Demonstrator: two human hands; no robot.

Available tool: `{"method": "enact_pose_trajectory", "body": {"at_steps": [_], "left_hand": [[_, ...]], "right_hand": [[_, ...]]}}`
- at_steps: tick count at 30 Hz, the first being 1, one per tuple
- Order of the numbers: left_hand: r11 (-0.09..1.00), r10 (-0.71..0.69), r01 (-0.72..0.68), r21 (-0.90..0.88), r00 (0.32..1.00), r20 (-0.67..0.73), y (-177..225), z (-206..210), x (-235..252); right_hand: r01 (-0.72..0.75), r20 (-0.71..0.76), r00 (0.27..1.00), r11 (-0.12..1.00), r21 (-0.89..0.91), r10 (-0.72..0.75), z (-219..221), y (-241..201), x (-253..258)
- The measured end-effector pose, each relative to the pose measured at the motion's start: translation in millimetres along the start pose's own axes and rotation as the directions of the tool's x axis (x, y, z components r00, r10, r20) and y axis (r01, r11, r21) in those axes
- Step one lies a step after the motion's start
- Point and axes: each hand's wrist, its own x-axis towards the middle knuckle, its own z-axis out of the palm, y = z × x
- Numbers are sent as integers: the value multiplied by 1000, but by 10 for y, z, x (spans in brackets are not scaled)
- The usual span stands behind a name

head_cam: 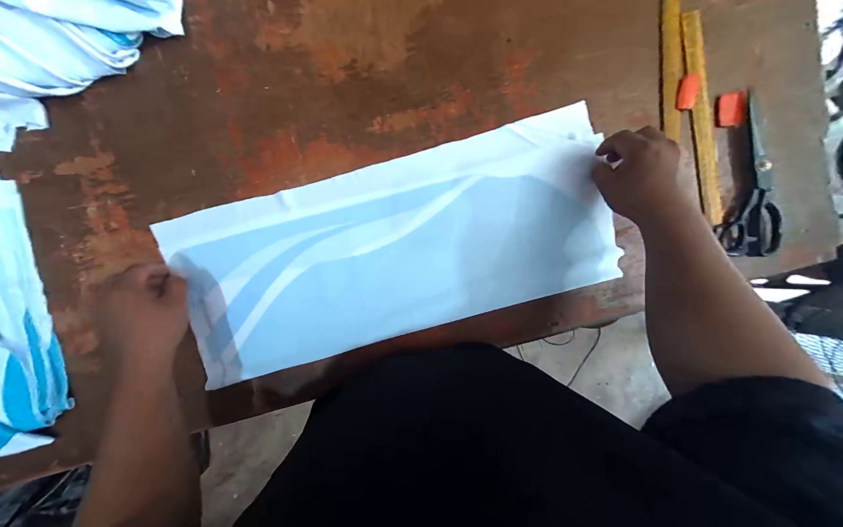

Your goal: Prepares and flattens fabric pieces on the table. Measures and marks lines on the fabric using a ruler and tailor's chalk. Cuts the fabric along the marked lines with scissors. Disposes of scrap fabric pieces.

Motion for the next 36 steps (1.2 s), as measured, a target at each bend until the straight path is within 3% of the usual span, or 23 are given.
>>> {"method": "enact_pose_trajectory", "body": {"at_steps": [5, 7, 10, 14, 17, 20, 22, 26, 36], "left_hand": [[981, -189, 181, 66, 969, 160, -431, -121, -749], [950, -310, 313, 19, 928, 209, -364, -47, -1074], [908, -405, 416, -46, 901, 156, -178, 159, -1340], [904, -414, 420, -76, 906, 81, -67, 290, -1351], [870, -422, 427, -246, 903, 78, -49, 234, -1338], [665, -462, 428, -612, 879, 113, -78, 200, -1267], [558, -440, 396, -730, 886, 144, -118, 119, -1200], [493, -433, 352, -796, 892, 126, -75, -99, -1053], [507, -431, 399, -765, 885, 176, -42, -97, -1005]], "right_hand": [[-308, 130, 942, 951, -30, 309, -70, 301, -941], [-358, 81, 931, 933, 31, 355, 119, 431, -1316], [-392, -9, 919, 917, 73, 394, 385, 350, -1593], [-384, -50, 919, 916, 119, 392, 548, 243, -1591], [-409, -34, 904, 883, 232, 427, 462, 227, -1521], [-395, -42, 890, 813, 427, 455, 402, 273, -1477], [-383, -22, 877, 725, 572, 481, 364, 274, -1444], [-356, 17, 851, 551, 755, 526, 160, 143, -1324], [-383, 19, 843, 575, 723, 538, 9, 161, -1252]]}}
